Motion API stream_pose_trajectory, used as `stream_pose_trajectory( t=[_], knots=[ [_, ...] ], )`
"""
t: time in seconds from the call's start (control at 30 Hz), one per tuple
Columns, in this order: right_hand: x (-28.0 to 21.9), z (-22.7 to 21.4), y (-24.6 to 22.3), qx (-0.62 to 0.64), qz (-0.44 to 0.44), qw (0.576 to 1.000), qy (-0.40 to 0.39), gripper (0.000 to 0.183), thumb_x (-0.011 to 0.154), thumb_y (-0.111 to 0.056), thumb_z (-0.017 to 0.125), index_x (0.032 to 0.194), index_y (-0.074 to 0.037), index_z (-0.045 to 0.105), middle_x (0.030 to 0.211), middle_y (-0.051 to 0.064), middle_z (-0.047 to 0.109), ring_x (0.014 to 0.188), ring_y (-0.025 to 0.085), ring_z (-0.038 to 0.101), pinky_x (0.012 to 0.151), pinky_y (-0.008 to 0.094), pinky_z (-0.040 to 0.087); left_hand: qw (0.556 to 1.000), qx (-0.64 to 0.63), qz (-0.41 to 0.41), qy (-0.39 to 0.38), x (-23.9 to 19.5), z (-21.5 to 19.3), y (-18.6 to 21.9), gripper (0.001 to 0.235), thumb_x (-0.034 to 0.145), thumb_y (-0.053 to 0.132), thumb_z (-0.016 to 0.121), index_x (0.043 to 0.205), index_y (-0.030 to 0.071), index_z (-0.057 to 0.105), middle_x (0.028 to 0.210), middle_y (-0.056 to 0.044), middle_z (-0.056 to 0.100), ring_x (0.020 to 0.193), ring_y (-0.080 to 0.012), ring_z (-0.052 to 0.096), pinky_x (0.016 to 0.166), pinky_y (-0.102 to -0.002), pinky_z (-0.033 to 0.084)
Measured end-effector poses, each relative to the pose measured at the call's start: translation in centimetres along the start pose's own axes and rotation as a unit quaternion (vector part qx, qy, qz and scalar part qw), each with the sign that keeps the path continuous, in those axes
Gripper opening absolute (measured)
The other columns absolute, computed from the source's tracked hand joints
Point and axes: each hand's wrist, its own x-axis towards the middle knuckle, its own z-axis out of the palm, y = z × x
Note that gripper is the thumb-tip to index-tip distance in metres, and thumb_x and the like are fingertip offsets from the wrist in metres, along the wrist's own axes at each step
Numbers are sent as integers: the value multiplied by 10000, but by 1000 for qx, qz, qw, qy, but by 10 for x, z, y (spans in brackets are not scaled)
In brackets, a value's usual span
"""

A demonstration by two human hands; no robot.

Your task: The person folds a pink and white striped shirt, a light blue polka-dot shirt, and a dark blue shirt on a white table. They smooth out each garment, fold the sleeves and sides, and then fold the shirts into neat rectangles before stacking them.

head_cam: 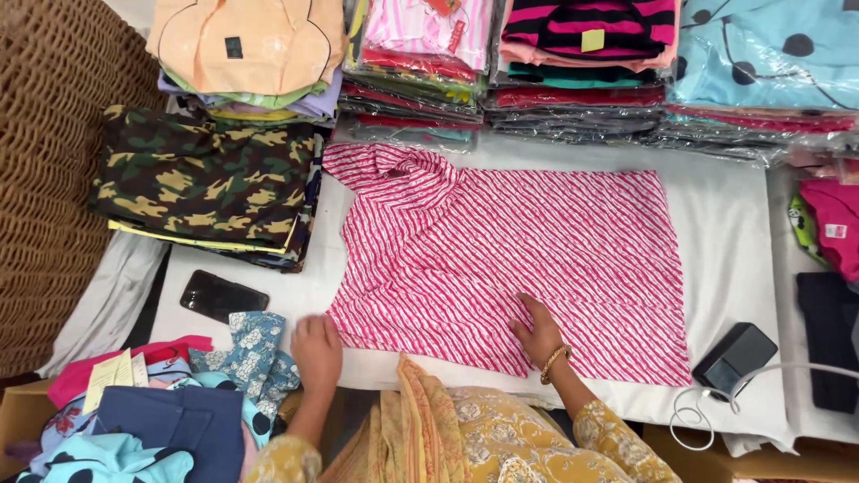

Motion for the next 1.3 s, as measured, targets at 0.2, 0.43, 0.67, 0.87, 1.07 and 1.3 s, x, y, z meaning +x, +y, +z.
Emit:
stream_pose_trajectory(
  t=[0.2, 0.43, 0.67, 0.87, 1.07, 1.3],
  knots=[
    [7, -4, -14, -49, 27, 996, -62, 597, 862, -202, 734, 1420, -161, 525, 1370, 164, 585, 1232, 358, 592, 1029, 421, 499, 966, -197, 92, 141, 126, 55, 21, 427, 939, 230, 686, 1255, -54, 641, 1247, -273, 580, 1109, -438, 570, 925, -491, 479],
    [9, -3, -19, -89, 62, 990, -86, 603, 876, -226, 721, 1438, -204, 501, 1358, 155, 575, 1167, 372, 612, 957, 454, 533, 975, -208, -79, 11, 150, 57, 49, 252, 932, 158, 694, 1148, 35, 654, 1128, -180, 695, 1051, -353, 683, 940, -424, 537],
    [9, -3, -25, -94, 91, 987, -93, 595, 908, -261, 683, 1463, -222, 471, 1349, 151, 561, 1109, 367, 648, 884, 454, 566, 961, -218, 119, 121, 85, 3, 86, 117, 926, 82, 691, 1026, 22, 680, 1040, -171, 647, 923, -347, 622, 848, -443, 503],
    [12, -2, -25, -109, 91, 984, -109, 598, 928, -286, 667, 1478, -211, 442, 1383, 154, 534, 1128, 369, 640, 881, 457, 569, 967, -178, 181, 19, 82, 8, 127, 135, 814, 163, 790, 899, 61, 768, 1020, -114, 697, 982, -319, 604, 892, -464, 470],
    [2, 4, -1, 61, 31, 998, -5, 475, 919, -166, 670, 1380, -101, 574, 1352, 178, 605, 1228, 383, 622, 969, 435, 541, 957, -231, 116, 134, 76, 50, 85, 128, 983, 140, 679, 1064, 54, 728, 1135, -121, 692, 1052, -325, 616, 950, -443, 494],
    [25, 3, -33, -136, -55, 984, 99, 444, 846, -61, 703, 1287, -65, 646, 1207, 165, 629, 1115, 360, 582, 974, 477, 468, 983, -63, 97, 143, 35, 32, -1, 271, 881, 240, 730, 1087, 65, 725, 1091, -133, 702, 1045, -355, 605, 948, -537, 400]
  ],
)
